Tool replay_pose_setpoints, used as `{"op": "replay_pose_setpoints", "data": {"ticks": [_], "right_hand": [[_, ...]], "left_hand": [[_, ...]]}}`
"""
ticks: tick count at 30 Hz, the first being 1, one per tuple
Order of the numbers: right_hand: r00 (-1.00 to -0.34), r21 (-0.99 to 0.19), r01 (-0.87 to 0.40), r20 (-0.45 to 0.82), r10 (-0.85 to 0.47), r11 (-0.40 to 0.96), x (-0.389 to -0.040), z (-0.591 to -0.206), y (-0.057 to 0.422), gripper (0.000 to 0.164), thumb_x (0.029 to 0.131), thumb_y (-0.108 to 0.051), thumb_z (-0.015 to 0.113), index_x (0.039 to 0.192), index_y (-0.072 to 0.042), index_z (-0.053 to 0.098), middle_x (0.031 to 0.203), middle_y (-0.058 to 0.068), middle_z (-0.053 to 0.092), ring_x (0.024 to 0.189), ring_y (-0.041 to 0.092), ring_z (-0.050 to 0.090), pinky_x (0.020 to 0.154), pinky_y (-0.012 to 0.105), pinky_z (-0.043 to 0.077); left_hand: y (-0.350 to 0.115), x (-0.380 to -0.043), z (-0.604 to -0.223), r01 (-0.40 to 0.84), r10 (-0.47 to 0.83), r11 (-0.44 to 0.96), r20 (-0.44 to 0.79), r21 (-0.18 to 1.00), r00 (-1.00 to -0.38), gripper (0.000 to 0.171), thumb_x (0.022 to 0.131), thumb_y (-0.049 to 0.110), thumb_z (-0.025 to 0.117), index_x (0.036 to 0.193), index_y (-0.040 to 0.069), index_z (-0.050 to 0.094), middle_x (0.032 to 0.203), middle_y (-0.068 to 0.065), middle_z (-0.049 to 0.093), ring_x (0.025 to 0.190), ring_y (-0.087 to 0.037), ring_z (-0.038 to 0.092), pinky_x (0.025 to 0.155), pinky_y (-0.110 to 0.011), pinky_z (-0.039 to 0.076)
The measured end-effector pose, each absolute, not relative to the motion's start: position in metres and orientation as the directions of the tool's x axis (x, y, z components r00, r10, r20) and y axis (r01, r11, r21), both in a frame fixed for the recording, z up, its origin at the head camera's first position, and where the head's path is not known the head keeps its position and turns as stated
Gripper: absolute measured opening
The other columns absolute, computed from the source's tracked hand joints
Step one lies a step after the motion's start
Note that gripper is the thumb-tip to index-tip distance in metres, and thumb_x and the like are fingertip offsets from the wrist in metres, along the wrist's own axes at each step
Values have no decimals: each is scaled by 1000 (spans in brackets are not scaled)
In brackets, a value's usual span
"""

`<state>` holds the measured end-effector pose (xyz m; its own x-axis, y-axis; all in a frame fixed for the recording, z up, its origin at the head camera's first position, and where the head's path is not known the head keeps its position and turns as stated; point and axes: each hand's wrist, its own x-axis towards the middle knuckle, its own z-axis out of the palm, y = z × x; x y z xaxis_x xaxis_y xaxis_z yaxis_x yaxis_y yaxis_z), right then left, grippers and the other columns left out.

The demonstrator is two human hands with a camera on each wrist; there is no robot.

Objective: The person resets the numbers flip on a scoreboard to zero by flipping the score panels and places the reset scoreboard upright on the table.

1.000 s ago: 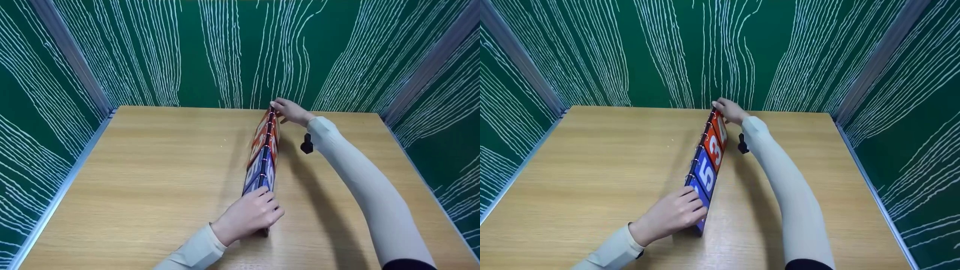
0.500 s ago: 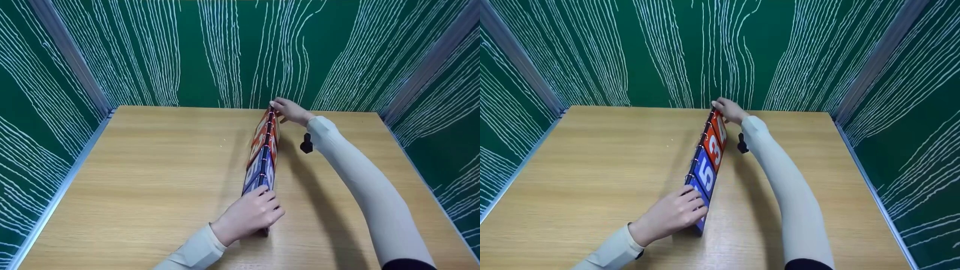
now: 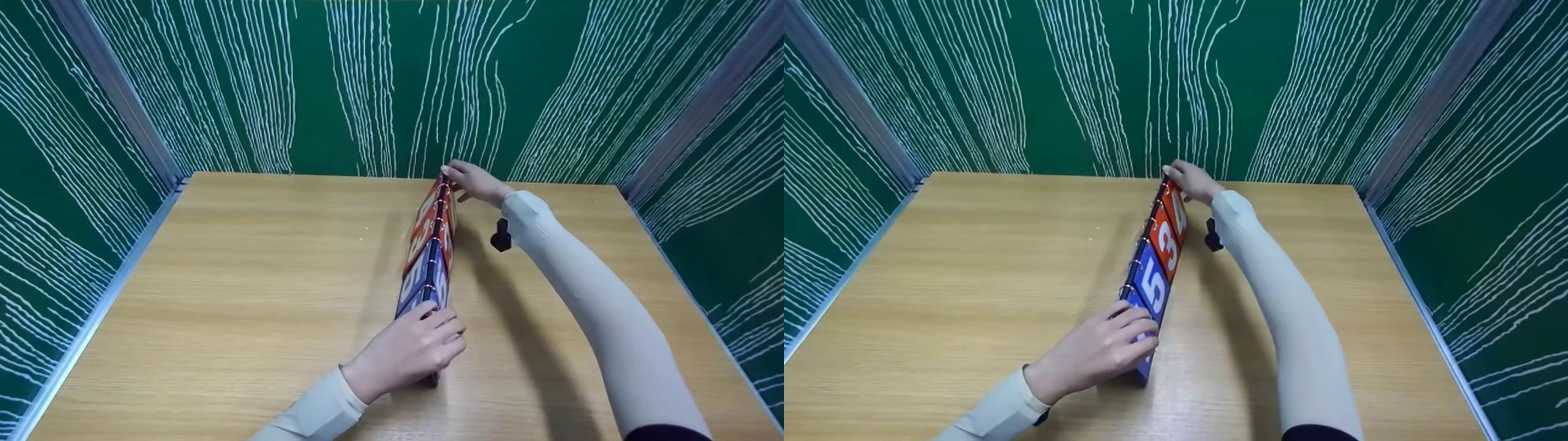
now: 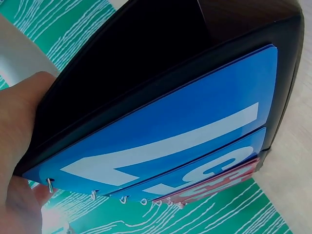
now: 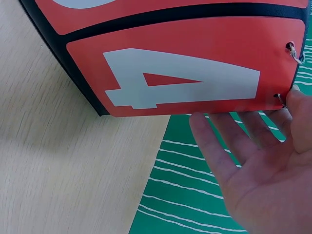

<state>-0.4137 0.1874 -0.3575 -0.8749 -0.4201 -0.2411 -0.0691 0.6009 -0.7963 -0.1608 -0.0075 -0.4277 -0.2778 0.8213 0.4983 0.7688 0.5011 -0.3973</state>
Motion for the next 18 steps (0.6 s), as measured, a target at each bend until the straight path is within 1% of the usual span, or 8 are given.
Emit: {"op": "replay_pose_setpoints", "data": {"ticks": [5, 10, 12, 16, 18], "right_hand": [[-872, -801, -73, -237, -427, 594, -414, -357, 189, 43, 111, -36, 31, 139, -5, 44, 143, 23, 49, 139, 39, 46, 115, 57, 41], [-871, -808, -65, -240, -428, 585, -415, -357, 191, 41, 112, -35, 32, 137, -5, 45, 142, 22, 49, 139, 40, 46, 115, 59, 40], [-872, -808, -61, -242, -425, 585, -415, -357, 191, 41, 111, -35, 32, 136, -6, 46, 142, 22, 49, 139, 40, 46, 115, 58, 40], [-871, -804, -67, -242, -428, 590, -414, -357, 189, 43, 111, -36, 32, 137, -5, 46, 142, 22, 50, 138, 39, 47, 115, 57, 41], [-870, -799, -74, -241, -431, 597, -416, -358, 189, 44, 111, -37, 31, 138, -5, 45, 142, 22, 50, 138, 39, 47, 115, 57, 41]], "left_hand": [[-10, -159, -421, 825, 789, 506, 521, -252, -325, 21, 102, 33, 55, 107, 24, 73, 116, 7, 72, 115, -14, 63, 99, -30, 49], [-20, -158, -409, 825, 743, 550, 525, -128, -414, 28, 101, 33, 57, 125, 21, 66, 128, 3, 67, 125, -16, 60, 109, -30, 47], [-26, -159, -406, 824, 715, 562, 546, -78, -436, 32, 100, 30, 60, 130, 17, 62, 131, 0, 65, 127, -17, 59, 110, -30, 47], [-40, -162, -404, 828, 655, 560, 595, 31, -465, 40, 95, 16, 64, 134, 10, 56, 132, -5, 61, 125, -19, 59, 110, -31, 49], [-48, -163, -406, 823, 630, 560, 594, 100, -501, 43, 93, 9, 64, 135, 7, 54, 133, -7, 60, 124, -20, 59, 110, -31, 49]]}}
